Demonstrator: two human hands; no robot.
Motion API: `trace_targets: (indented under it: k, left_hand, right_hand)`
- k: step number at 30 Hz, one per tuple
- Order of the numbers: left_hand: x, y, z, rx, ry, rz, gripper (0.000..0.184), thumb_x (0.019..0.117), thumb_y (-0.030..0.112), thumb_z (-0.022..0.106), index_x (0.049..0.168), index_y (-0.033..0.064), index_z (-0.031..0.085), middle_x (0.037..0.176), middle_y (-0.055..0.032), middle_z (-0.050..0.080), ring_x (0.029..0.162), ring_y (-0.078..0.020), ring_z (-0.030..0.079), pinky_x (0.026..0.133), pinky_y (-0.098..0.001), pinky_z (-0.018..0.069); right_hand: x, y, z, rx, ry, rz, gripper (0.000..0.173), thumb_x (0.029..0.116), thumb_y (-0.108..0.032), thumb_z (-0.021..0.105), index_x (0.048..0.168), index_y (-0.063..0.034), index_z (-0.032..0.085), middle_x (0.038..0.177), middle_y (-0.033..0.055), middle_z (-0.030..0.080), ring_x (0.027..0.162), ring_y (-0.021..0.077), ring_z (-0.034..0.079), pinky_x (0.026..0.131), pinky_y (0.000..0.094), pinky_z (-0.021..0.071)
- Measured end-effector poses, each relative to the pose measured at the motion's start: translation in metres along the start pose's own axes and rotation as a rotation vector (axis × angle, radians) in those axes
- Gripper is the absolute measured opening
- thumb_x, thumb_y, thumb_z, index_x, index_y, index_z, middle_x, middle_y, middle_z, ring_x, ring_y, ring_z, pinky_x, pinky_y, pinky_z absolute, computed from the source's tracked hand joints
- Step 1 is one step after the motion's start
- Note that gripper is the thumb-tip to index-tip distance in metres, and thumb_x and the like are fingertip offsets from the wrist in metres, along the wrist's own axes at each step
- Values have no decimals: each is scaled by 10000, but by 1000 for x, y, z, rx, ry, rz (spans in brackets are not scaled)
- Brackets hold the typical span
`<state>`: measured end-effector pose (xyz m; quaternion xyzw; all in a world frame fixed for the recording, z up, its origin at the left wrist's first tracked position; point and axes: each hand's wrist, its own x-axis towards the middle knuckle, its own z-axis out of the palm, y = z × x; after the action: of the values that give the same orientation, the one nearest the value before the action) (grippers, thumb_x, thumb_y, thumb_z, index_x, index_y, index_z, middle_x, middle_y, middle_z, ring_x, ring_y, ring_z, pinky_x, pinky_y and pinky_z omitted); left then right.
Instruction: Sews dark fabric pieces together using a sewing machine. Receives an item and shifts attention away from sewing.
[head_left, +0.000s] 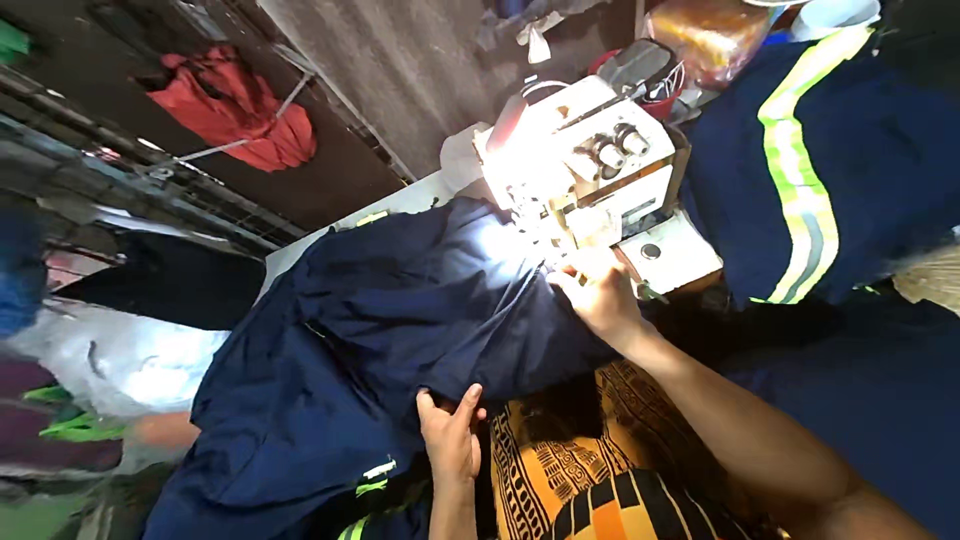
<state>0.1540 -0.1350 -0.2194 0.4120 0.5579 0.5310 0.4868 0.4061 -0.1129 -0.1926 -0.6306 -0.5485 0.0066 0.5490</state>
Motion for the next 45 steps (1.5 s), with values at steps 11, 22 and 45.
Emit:
trace_targets:
  k: [11,22,45]
  left_hand:
    - [18,-1,-14,133,9,-105,651,927,-155,551,1493,20,282,883,-72,591,689,-143,704,560,-328,626]
    - [-31,3,-27,-34,-185,34,560,800,-158,603,1292,51,436,1001,23,724,789,-109,745,595,-305,645]
    - [-6,16,-14,-62,-129,143,454,837,-169,563,1228,48,486,932,0,743,758,-105,742,603,-277,636]
  right_hand:
    - [10,26,-12,228,-195,278,161,871,-148,805,981,-47,745,774,45,676,671,129,608,668,352,530]
    - [16,46,-36,150,-233,19,114,905,-135,742,846,-37,738,842,66,707,765,138,668,722,344,555]
    - [33,38,-20,39,-177,43,241,926,-210,743,831,9,710,809,149,669,795,289,667,737,479,546]
